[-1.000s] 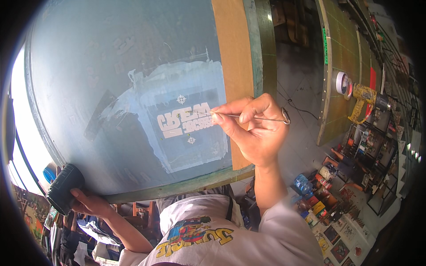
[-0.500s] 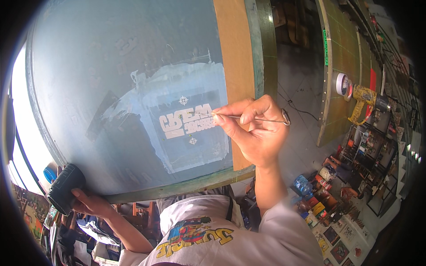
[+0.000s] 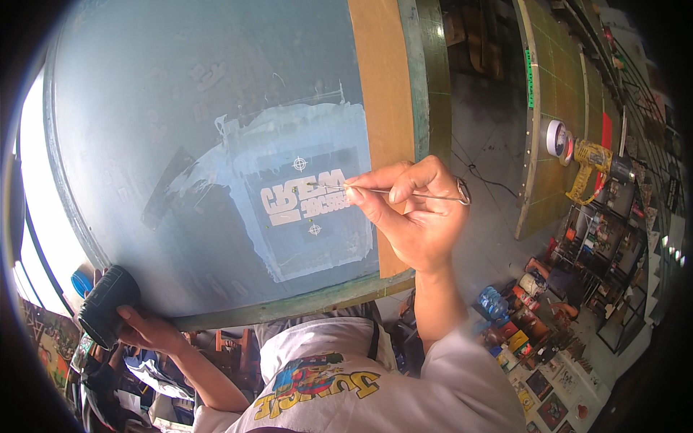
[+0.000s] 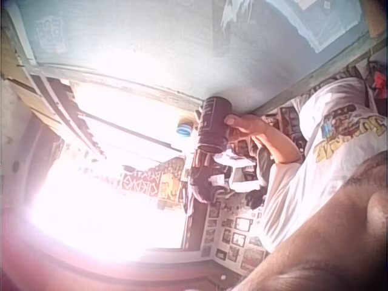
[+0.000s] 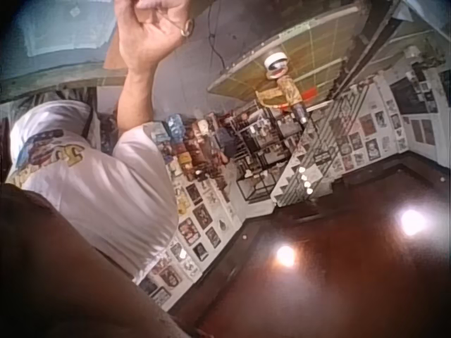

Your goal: The person uses a small metal tool to pick out and clear small details on a screen printing stencil held on a frame, periodically wiping the tool on a container and then lifting the frame to move to another station.

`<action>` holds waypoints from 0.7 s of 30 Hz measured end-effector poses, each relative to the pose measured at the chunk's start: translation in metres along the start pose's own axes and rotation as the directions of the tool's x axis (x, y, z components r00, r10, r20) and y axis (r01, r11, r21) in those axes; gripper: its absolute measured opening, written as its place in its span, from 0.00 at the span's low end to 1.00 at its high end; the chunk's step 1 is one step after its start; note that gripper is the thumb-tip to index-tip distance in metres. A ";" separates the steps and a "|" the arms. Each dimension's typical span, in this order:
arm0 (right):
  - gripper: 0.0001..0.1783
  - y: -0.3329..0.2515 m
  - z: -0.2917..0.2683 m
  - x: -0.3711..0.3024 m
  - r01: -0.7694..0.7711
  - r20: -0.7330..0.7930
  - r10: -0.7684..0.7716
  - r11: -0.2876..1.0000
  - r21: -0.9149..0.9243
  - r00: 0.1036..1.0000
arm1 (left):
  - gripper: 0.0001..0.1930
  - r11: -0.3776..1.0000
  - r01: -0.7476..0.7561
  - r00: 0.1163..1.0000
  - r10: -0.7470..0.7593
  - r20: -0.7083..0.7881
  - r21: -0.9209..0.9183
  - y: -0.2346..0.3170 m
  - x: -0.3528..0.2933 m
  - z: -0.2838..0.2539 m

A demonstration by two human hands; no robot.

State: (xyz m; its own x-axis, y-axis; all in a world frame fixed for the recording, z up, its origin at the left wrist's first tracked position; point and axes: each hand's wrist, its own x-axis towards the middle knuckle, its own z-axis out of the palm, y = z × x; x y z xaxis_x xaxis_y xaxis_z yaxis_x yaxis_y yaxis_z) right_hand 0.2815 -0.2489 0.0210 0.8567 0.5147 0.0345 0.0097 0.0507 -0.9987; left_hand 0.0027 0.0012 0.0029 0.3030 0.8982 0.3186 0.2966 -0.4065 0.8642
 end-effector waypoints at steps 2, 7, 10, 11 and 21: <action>0.18 0.000 0.000 0.000 0.002 0.000 -0.002 1.000 -0.003 1.000 | 0.31 1.000 -0.023 0.999 0.023 0.027 0.004 -0.002 0.002 -0.002; 0.20 0.001 0.000 0.000 0.018 -0.002 -0.018 0.998 -0.058 1.000 | 0.31 1.000 -0.015 1.000 0.015 -0.010 -0.026 -0.002 0.001 0.001; 0.18 -0.001 0.001 0.001 0.003 -0.001 -0.003 1.000 -0.009 1.000 | 0.37 1.000 0.012 1.000 -0.012 -0.015 -0.004 -0.005 -0.002 -0.001; 0.18 -0.001 0.000 0.001 0.003 0.001 -0.003 1.000 -0.010 1.000 | 0.37 1.000 0.014 1.000 -0.014 -0.020 -0.002 -0.004 -0.002 0.000; 0.18 0.000 -0.002 0.000 0.007 0.007 -0.007 1.000 -0.009 1.000 | 0.37 1.000 0.010 1.000 -0.010 0.001 0.001 -0.005 -0.001 -0.002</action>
State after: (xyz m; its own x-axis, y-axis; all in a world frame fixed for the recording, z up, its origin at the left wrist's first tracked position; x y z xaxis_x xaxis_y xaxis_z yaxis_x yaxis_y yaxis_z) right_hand 0.2828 -0.2501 0.0209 0.8528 0.5206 0.0421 0.0205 0.0472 -0.9987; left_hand -0.0006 0.0025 -0.0009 0.3007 0.9021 0.3095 0.3004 -0.3976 0.8670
